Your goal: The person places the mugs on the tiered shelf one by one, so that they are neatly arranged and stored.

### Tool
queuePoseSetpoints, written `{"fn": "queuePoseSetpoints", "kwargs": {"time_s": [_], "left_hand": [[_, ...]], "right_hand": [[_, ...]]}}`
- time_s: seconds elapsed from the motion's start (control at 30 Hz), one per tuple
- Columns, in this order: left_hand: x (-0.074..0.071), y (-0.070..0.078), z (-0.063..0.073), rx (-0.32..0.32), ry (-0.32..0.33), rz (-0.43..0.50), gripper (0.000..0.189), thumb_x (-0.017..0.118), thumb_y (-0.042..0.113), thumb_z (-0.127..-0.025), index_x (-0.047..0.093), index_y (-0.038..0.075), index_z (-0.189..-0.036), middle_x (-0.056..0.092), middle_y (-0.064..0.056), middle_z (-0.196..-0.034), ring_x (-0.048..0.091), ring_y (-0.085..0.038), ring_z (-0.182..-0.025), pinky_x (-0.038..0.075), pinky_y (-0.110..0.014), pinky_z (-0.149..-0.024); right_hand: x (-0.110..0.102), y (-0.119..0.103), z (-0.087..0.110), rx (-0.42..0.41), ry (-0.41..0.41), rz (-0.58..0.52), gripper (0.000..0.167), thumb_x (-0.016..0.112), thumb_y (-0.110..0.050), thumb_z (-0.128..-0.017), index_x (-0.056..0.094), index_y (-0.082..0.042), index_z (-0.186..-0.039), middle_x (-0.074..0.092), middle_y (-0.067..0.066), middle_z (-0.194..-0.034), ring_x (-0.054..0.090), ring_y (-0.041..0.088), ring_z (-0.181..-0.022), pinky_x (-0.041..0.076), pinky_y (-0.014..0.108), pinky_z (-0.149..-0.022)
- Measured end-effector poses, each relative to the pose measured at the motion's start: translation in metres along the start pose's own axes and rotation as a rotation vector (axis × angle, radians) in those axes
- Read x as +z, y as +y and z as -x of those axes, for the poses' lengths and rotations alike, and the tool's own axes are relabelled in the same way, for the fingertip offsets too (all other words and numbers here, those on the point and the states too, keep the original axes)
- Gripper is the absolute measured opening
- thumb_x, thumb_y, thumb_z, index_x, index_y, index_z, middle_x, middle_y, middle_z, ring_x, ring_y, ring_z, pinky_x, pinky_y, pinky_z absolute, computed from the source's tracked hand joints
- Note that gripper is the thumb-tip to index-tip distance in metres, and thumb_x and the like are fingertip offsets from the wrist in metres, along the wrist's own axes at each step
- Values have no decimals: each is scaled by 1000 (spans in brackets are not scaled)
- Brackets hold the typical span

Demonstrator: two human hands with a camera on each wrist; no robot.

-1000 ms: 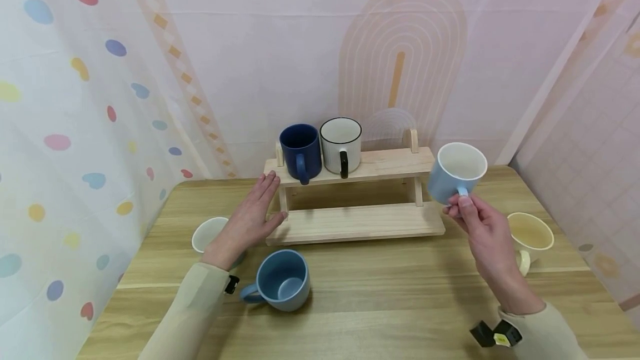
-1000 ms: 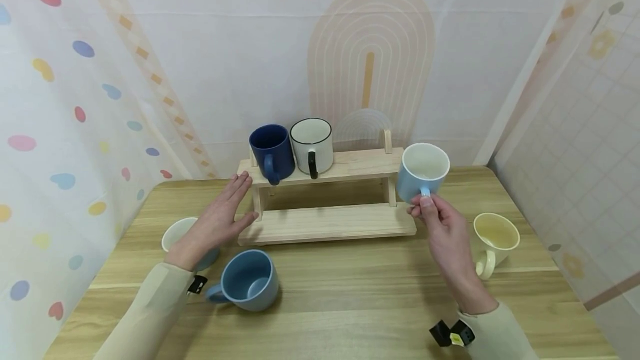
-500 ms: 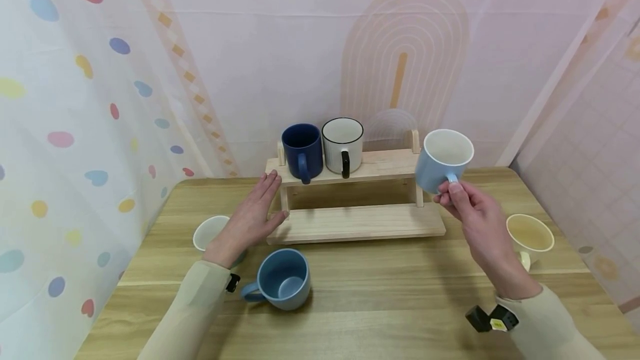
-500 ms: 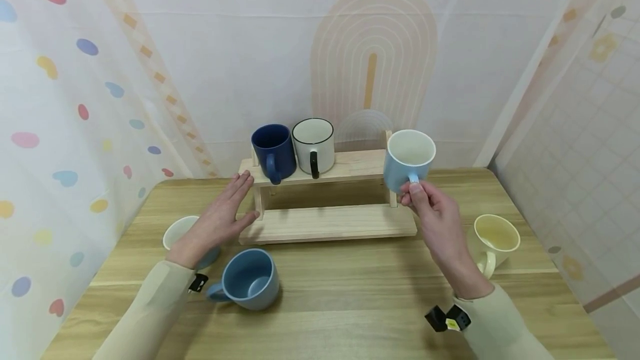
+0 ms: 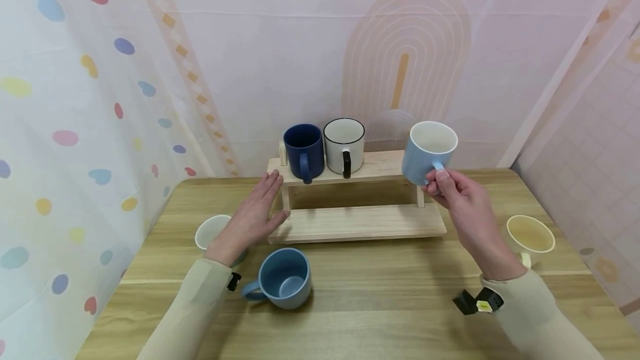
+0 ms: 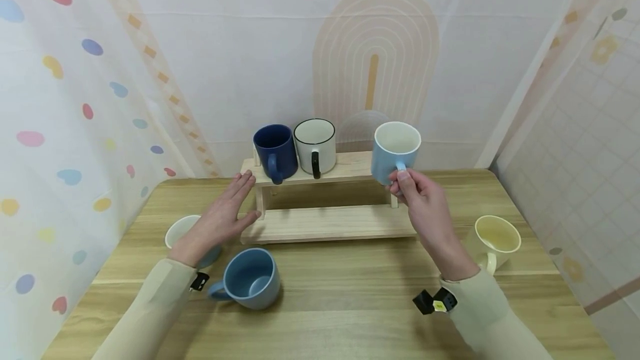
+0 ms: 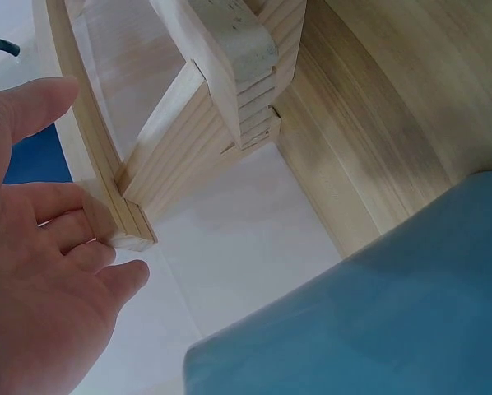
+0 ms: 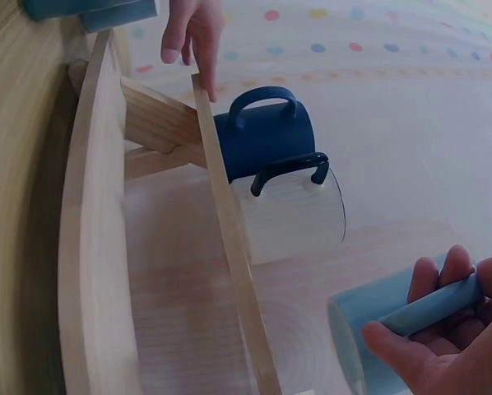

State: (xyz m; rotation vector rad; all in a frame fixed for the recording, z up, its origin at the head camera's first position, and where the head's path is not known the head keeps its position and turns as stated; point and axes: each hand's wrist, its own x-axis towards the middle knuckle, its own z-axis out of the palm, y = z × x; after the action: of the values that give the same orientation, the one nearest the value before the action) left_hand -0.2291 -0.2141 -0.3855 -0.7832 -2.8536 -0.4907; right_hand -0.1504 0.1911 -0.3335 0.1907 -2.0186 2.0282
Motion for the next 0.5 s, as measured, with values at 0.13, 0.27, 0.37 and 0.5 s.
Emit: {"fn": "queuePoseSetpoints", "kwargs": {"time_s": [0.13,0.27,0.37,0.5], "left_hand": [[0,-1,0,6,3,1,80,70,25,-98,29,-9,-158,20,-25,-168,15,-43,-156,24,-57,-123],[-1,-1,0,9,6,6,80,70,26,-98,29,-9,-158,20,-25,-168,15,-43,-156,24,-57,-123],[-1,0,0,11,5,5,80,69,26,-98,29,-10,-158,20,-25,-168,15,-44,-156,24,-57,-123],[-2,1,0,9,2,4,80,69,26,-98,29,-10,-157,20,-26,-168,16,-44,-156,23,-57,-123]], "right_hand": [[4,-1,-7,-1,-14,13,37,54,-23,-109,61,13,-111,65,-2,-87,69,9,-93,55,21,-94],[8,-2,-14,3,-28,17,39,53,-23,-110,59,15,-113,64,-2,-87,67,8,-91,56,20,-92],[11,-2,-18,12,-31,15,40,52,-23,-110,59,16,-114,64,-3,-87,67,9,-91,56,21,-91],[14,-4,-23,32,-35,26,41,52,-27,-110,59,14,-115,64,-2,-89,67,12,-94,56,21,-92]]}}
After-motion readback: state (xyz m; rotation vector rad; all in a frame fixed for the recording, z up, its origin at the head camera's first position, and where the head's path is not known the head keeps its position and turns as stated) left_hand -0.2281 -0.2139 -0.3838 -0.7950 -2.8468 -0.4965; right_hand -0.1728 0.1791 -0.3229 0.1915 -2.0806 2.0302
